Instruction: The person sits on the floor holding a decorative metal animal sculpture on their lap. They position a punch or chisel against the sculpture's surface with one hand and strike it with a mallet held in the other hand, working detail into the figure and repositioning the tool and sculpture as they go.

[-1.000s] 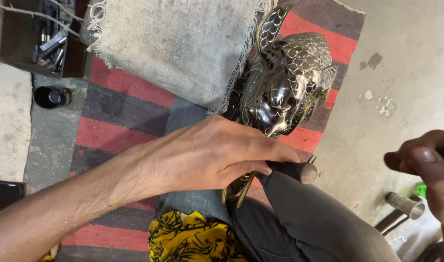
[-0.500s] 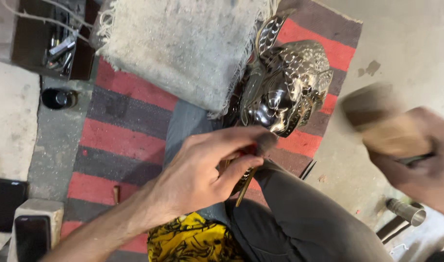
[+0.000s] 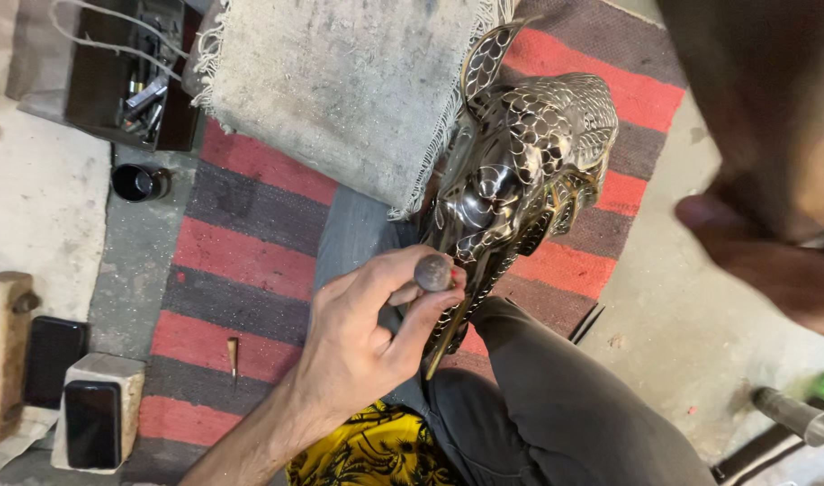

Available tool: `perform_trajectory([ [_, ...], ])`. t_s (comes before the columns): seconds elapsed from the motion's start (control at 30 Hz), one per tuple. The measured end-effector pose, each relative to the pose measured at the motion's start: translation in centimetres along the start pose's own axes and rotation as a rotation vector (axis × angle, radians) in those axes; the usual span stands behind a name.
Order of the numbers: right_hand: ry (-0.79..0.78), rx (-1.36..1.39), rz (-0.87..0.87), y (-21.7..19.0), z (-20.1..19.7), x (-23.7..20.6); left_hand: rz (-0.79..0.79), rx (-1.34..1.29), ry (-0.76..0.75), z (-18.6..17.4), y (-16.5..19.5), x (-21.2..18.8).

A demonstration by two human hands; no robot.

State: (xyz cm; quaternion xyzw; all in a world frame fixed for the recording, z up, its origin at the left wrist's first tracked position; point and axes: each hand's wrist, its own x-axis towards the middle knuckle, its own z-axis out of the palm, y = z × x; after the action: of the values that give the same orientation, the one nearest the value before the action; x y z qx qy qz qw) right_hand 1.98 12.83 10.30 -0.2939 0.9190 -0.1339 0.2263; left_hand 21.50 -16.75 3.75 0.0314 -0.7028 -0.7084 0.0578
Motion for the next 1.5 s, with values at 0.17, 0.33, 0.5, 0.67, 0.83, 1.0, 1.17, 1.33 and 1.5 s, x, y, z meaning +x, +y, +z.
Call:
perform_trajectory([
  [0.17,-0.012,-0.051,-0.059,0.0,0.0,0.1,0.043,0.249,-0.077,-0.4,1.2,0.6],
  [0.33,-0.001,-0.086,-0.062,-0.2,-0.4,-0.4,0.001,0.243,-0.180,-0.6,2.1,2.1],
  [0.5,0.107,0.022,-0.065,-1.0,0.8,-2.1,0.054,0.322,-0.294,-0.5,3.1,3.2],
  [0.67,0.252,0.007,-0.023,-2.0,2.7,-4.1,0.046,0.326,-0.479,-0.7,4.1,5.2],
  [0.83,0.364,0.363,0.268,-2.6,5.7,-5.7,-0.040,0.342,-0.640,-0.3,5.3,6.9],
  [1.0,0.401,0.290,0.222,-1.4,8.7,-7.4,-0.020,0.402,-0.689,0.2,5.6,7.9],
  [1.17,0.314,0.148,0.200,-1.1,10.9,-8.8,-0.073,0.451,-0.768,0.4,5.5,8.3],
  [1.33,0.422,0.465,0.288,-1.0,12.3,-9.2,0.034,0.453,-0.827,0.7,5.3,8.7],
  [1.5,0.494,0.540,0.454,-1.0,13.5,-8.9,0.058,0.400,-0.936,0.7,4.9,9.5],
])
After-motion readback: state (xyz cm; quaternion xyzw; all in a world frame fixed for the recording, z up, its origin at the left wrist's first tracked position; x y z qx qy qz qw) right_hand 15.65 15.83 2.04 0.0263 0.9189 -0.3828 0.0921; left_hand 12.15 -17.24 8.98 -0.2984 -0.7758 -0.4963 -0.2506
